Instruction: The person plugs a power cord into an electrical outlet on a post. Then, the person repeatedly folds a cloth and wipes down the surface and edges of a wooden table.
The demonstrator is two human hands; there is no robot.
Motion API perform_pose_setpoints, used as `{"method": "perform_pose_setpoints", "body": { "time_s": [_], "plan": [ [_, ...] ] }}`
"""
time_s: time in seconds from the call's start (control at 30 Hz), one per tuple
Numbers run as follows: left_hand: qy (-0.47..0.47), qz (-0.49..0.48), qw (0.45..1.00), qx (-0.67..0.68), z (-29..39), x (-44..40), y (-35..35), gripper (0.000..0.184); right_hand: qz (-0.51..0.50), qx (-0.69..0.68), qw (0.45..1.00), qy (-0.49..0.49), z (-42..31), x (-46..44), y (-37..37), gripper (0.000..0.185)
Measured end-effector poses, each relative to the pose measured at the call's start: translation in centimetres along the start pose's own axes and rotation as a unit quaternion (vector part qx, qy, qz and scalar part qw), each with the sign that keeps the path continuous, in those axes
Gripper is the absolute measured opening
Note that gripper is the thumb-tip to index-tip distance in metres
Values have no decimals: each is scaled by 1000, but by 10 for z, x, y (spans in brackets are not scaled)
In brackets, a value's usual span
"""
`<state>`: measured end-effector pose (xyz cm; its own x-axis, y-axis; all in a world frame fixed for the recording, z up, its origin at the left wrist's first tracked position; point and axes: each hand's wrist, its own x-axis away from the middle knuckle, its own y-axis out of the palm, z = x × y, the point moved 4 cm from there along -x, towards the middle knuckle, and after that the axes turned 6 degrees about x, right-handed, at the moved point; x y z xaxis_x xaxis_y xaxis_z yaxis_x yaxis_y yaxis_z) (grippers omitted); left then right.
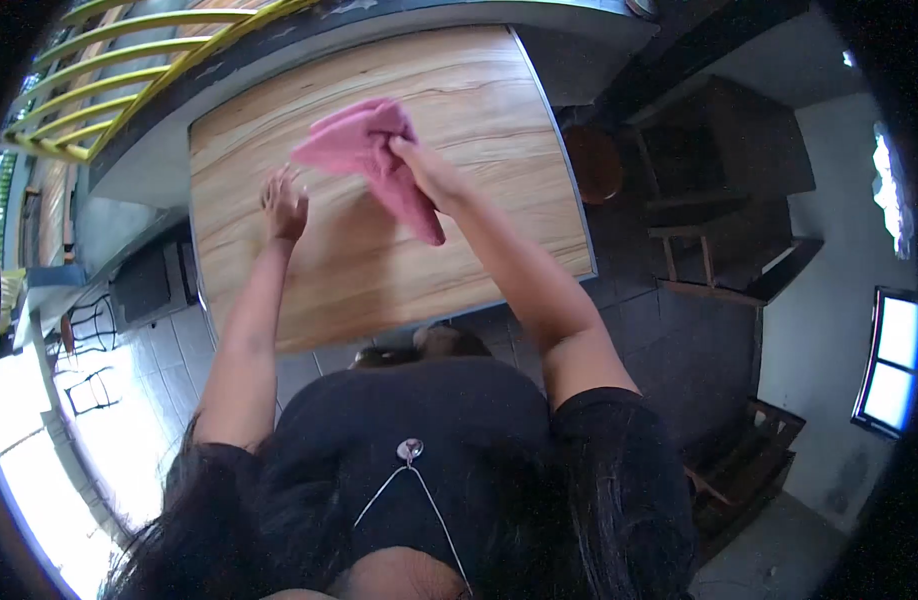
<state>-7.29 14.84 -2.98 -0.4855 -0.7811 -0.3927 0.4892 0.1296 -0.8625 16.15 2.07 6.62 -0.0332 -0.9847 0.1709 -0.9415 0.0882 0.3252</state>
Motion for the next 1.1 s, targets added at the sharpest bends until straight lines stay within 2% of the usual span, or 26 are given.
{"method": "perform_pose_setpoints", "body": {
  "time_s": [0.03, 0.07, 0.1, 0.13, 0.17, 0.2, 0.27, 0.3, 0.33, 0.4, 0.43, 0.47, 0.53, 0.57, 0.63, 0.77, 0.87, 0.93, 0.97, 1.0, 1.03, 1.07, 1.1],
  "plan": [
    [21, 18, 996, 84, 10, 4, -4, 41, 36, -99, 986, 126, -19, 23, 14, 41],
    [-142, -75, 913, 376, 28, 2, -10, 44, 28, -94, 987, 129, -22, 33, 23, 41],
    [-281, -153, 714, 623, 58, 0, -21, 47, 28, -179, 979, 95, -29, 39, 31, 43],
    [-284, -144, 715, 623, 74, 1, -41, 47, 28, -265, 962, 64, -33, 45, 37, 44],
    [-252, -161, 619, 727, 97, 6, -61, 51, -42, -286, 956, 50, -24, 44, 36, 50],
    [-216, -175, 510, 814, 119, 16, -82, 56, -50, -286, 955, 57, -15, 44, 33, 50],
    [-119, -193, 269, 936, 148, 29, -121, 65, -41, -182, 979, 84, -10, 44, 36, 58],
    [-64, -200, 139, 968, 155, 35, -136, 70, -47, -126, 989, 58, -15, 50, 46, 69],
    [-66, -196, 141, 968, 154, 43, -141, 70, -51, -127, 989, 62, -14, 54, 46, 69],
    [-257, -155, 411, 861, 139, 59, -139, 74, -75, -220, 964, 126, -11, 63, 43, 80],
    [-267, -161, 437, 844, 133, 64, -152, 66, -77, -219, 964, 129, -11, 70, 42, 80],
    [-265, -158, 437, 845, 120, 69, -159, 66, -75, -286, 951, 92, -17, 74, 41, 83],
    [-260, -128, 299, 909, 94, 78, -173, 59, -72, -418, 906, 18, -29, 82, 39, 88],
    [-258, -125, 302, 909, 88, 81, -184, 59, -95, -445, 891, -7, -32, 84, 40, 88],
    [-287, -42, 426, 857, 72, 91, -204, 58, -109, -452, 885, -6, -32, 87, 44, 88],
    [-315, 1, 408, 857, 64, 110, -218, 59, -130, -492, 861, 10, -33, 84, 67, 88],
    [-331, -18, 415, 847, 44, 121, -215, 58, -141, -503, 852, 18, -23, 73, 86, 87],
    [-348, -25, 398, 848, 37, 125, -215, 57, -140, -483, 864, 40, -5, 60, 100, 86],
    [-354, -4, 425, 833, 35, 125, -220, 57, -138, -463, 874, 60, 0, 55, 111, 86],
    [-355, 0, 423, 834, 33, 126, -226, 57, -139, -461, 874, 64, 5, 51, 123, 86],
    [-365, 25, 475, 800, 26, 128, -233, 59, -87, -296, 941, 141, 20, 47, 135, 83],
    [-375, 52, 525, 762, 18, 130, -241, 61, -35, -116, 970, 211, 31, 45, 148, 81],
    [-377, 60, 522, 763, 6, 136, -246, 61, -40, -111, 969, 215, 34, 40, 162, 81]
  ]
}}
